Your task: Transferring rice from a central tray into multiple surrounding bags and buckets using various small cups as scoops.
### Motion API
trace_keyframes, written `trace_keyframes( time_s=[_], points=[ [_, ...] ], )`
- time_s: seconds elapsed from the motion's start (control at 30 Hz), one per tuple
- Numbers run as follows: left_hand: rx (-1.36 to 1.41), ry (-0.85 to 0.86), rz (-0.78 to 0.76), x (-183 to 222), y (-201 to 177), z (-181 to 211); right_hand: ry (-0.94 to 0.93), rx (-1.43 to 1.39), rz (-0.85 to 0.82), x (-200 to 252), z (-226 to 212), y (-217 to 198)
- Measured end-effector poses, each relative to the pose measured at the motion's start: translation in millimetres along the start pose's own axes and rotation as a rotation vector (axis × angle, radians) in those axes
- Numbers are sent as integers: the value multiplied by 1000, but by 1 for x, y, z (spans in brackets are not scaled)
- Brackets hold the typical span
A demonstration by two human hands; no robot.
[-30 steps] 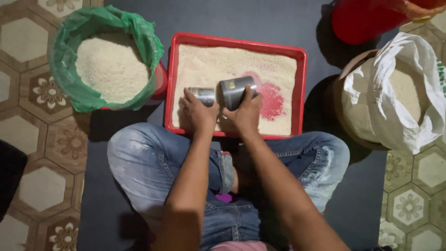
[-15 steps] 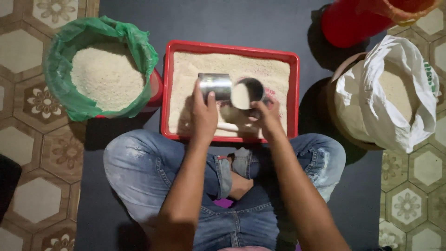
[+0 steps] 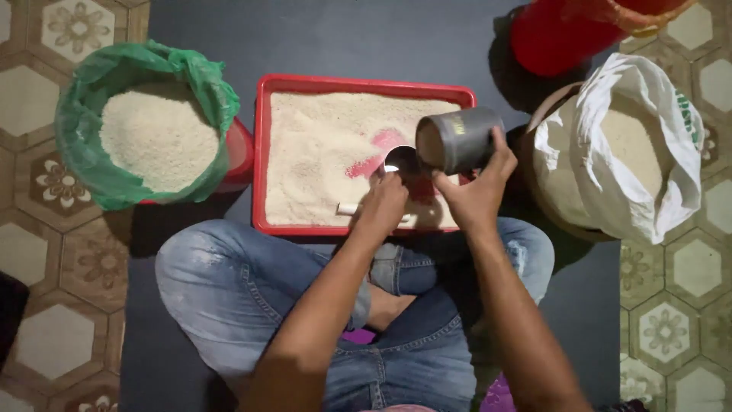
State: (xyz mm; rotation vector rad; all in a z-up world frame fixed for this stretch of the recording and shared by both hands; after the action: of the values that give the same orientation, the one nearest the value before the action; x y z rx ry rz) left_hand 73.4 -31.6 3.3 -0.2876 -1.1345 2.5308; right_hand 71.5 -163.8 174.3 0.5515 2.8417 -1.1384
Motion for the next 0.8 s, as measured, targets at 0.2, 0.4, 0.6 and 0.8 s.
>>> trace_keyframes(
  time_s=[0.2,0.4,0.6,0.8],
  points=[
    [-142,38,-16,21,-61,35,-216,143,-52,13,-17,17],
    [-84,314,440,41,-82,49,-335,239,-40,23,3,40],
    [-142,280,313,40,-59,34,-443,291,-9,26,-16,35],
    [-153,110,-173,42,-56,25,-221,197,43,16,2,15]
  ],
)
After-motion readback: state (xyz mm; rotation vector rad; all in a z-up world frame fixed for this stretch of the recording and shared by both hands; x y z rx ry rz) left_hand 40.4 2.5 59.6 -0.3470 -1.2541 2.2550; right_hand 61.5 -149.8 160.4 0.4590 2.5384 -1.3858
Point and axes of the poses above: each hand's wrist, its own x-axis away from the middle knuckle, its own y-axis out of the palm, z = x × y, the point moved 8 cm from there along -x, towards the middle knuckle, and after that the axes turned 8 degrees about x, right-handed, at the moved point
